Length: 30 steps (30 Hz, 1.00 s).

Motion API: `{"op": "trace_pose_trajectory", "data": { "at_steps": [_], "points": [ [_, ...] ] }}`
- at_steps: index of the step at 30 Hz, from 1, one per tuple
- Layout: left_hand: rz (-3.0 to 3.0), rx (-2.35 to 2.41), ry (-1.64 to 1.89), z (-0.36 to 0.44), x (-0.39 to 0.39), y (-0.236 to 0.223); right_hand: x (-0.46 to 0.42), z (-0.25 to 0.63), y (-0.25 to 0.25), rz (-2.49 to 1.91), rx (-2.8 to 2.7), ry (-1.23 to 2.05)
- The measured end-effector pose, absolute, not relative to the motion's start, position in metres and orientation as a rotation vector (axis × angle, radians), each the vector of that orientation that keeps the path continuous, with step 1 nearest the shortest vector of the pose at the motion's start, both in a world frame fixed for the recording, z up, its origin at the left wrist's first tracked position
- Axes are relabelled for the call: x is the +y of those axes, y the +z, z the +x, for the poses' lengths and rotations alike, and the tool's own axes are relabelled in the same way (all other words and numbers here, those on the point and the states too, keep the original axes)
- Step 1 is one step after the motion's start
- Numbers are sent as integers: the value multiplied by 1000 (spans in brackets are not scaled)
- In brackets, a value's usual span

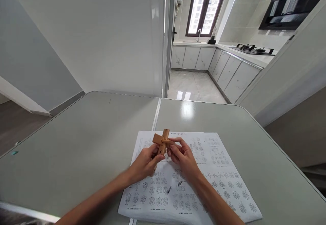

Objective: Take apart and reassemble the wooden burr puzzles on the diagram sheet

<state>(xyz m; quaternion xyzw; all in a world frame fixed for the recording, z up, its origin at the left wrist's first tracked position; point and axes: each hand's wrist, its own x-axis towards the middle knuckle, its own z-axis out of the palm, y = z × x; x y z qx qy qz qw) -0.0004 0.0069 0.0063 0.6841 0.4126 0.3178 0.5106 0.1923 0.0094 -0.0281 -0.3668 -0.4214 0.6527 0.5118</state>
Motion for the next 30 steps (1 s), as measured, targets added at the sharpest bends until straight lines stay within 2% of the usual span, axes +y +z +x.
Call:
{"op": "trace_pose_trajectory", "data": {
  "at_steps": [15,22,30],
  "points": [
    [1674,1165,891,-9,19,8,7,187,-26,-796,-1023,1827],
    [1585,1301,1033,-22,39,2,23,198,-30,-775,-587,1656],
    [1453,1395,1136,-32,60,-10,45,228,-41,-544,-274,1517]
  ]
}}
